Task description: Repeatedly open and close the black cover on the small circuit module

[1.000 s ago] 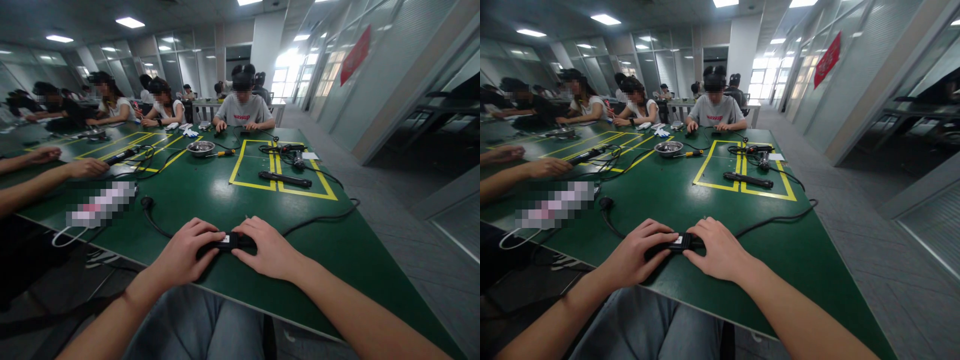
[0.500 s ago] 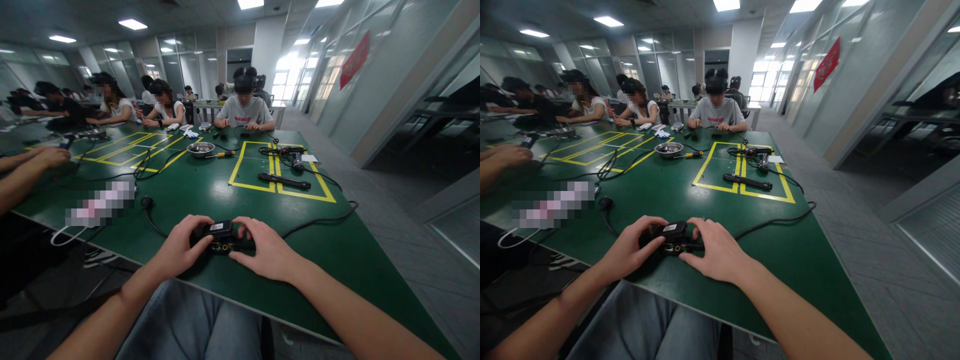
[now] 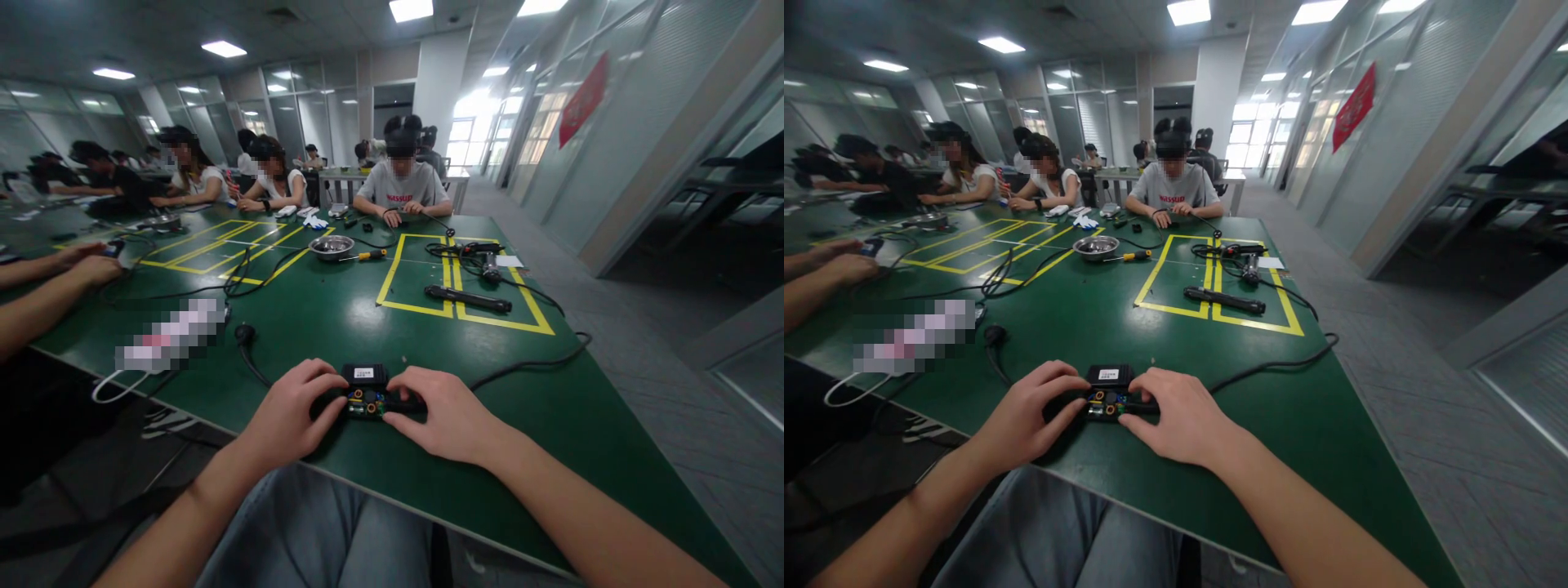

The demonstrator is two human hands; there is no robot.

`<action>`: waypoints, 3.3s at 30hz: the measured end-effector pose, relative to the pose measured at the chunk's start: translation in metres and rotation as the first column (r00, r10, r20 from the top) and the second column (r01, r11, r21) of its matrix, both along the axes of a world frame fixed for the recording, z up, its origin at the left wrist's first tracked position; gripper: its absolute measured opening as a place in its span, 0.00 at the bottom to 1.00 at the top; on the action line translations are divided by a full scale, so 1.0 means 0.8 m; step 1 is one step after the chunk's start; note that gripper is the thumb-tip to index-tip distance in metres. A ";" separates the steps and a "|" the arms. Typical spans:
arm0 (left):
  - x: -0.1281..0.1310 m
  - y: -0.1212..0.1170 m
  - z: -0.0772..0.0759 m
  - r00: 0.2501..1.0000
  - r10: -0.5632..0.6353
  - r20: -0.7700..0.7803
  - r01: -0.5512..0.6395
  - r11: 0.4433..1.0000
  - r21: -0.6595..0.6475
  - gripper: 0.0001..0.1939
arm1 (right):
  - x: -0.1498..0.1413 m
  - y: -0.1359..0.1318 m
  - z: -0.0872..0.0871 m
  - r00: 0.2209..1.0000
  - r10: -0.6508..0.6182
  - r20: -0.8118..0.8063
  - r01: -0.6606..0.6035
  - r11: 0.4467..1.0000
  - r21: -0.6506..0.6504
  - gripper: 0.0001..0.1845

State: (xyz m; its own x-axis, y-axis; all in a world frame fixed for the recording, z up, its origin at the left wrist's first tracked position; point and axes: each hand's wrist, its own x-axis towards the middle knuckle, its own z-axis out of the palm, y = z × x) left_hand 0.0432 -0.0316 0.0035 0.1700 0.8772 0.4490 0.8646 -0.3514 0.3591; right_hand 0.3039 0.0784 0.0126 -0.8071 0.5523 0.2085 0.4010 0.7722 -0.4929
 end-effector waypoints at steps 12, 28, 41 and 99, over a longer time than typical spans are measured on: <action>-0.010 -0.010 0.011 0.998 -0.062 0.001 0.062 0.987 -0.148 0.15 | -0.001 -0.004 0.004 1.000 0.003 0.030 -0.003 1.000 -0.005 0.17; -0.019 -0.007 0.019 0.989 -0.143 0.028 0.145 0.984 -0.100 0.11 | 0.008 0.008 0.002 0.994 0.102 -0.033 -0.101 0.995 0.014 0.07; -0.017 -0.010 0.001 0.987 -0.148 0.070 0.150 0.988 -0.027 0.11 | 0.008 0.006 0.002 0.993 0.113 -0.035 -0.113 0.994 0.005 0.05; 0.026 0.015 0.055 0.973 -0.209 -0.098 0.177 0.948 -0.264 0.13 | 0.007 0.007 0.006 0.999 0.040 -0.004 -0.040 0.999 0.000 0.06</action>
State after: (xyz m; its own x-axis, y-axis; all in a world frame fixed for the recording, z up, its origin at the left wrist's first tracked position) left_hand 0.0644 -0.0194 0.0472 0.3873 0.9036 0.1830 0.8320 -0.4280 0.3529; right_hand 0.3096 0.0836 0.0177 -0.8279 0.5195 0.2116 0.3679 0.7876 -0.4942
